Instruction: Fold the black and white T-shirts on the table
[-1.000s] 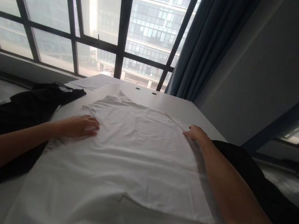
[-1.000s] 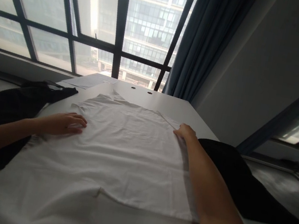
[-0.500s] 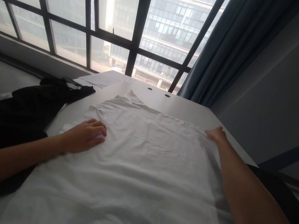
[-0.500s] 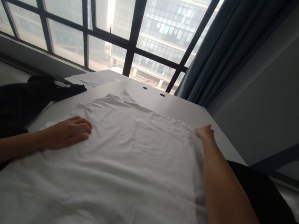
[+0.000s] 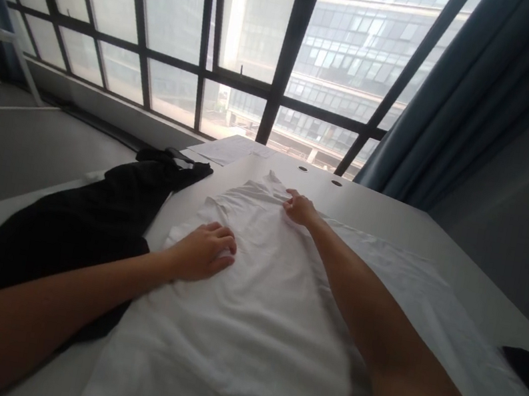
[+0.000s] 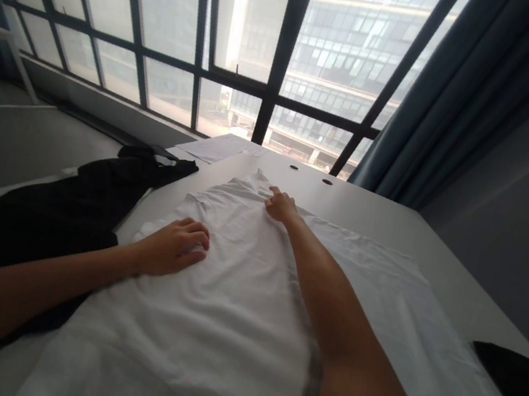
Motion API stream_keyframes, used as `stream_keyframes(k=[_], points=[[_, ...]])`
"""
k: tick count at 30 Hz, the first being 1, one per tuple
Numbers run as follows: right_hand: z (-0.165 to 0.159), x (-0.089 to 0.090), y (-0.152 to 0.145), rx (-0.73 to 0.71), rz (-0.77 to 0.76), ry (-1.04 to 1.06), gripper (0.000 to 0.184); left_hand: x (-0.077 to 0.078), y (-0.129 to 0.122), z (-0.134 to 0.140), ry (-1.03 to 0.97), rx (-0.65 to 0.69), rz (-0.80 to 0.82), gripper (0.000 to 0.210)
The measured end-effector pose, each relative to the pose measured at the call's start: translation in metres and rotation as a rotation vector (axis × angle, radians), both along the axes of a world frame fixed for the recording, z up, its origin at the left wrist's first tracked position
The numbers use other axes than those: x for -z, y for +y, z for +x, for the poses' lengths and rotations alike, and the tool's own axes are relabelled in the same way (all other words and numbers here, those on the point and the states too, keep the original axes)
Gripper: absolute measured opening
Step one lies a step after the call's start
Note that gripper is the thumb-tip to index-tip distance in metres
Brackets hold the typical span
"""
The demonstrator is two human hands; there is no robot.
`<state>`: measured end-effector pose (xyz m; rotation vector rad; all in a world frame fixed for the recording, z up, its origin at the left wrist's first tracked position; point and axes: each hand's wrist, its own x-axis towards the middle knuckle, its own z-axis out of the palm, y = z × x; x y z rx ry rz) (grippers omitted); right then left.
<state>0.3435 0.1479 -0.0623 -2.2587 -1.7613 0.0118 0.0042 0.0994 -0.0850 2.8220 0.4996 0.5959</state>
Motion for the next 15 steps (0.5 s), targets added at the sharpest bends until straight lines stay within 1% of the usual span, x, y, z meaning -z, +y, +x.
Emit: stream_keyframes(k=[2, 4, 5, 7, 8, 9, 10, 11, 12, 14, 15], points=[[0.003, 0.001, 0.019, 0.029, -0.035, -0.030, 0.061, 0.001, -0.001, 0.001, -0.008, 0.000, 0.019, 0.014], [0.016, 0.000, 0.033, 0.107, -0.056, -0.003, 0.071, 0.001, -0.002, 0.001, -0.013, 0.001, 0.026, 0.015], [0.026, -0.001, 0.036, 0.182, -0.052, 0.031, 0.077, 0.001, -0.002, 0.002, -0.013, 0.000, 0.023, 0.015], [0.050, -0.004, 0.038, 0.439, 0.012, 0.102, 0.084, 0.000, -0.003, 0.003, -0.008, -0.004, 0.014, 0.016], [0.061, -0.005, 0.036, 0.538, 0.046, 0.125, 0.086, 0.000, -0.004, 0.003, -0.005, -0.009, 0.012, 0.016], [0.069, -0.006, 0.032, 0.600, 0.060, 0.129, 0.089, -0.001, -0.004, 0.003, -0.002, -0.013, 0.014, 0.016], [0.075, -0.006, 0.027, 0.619, 0.049, 0.121, 0.089, -0.002, -0.005, 0.003, 0.002, -0.016, 0.020, 0.016], [0.075, -0.006, 0.020, 0.593, 0.017, 0.093, 0.088, -0.003, -0.006, 0.003, 0.008, -0.018, 0.026, 0.016], [0.071, -0.005, 0.012, 0.535, -0.022, 0.049, 0.084, -0.004, -0.007, 0.003, 0.016, -0.020, 0.032, 0.016], [0.050, -0.003, -0.005, 0.356, -0.089, -0.065, 0.071, -0.005, -0.008, 0.003, 0.037, -0.031, 0.039, 0.017], [0.034, -0.001, -0.015, 0.275, -0.095, -0.122, 0.063, -0.005, -0.009, 0.003, 0.047, -0.037, 0.039, 0.017]])
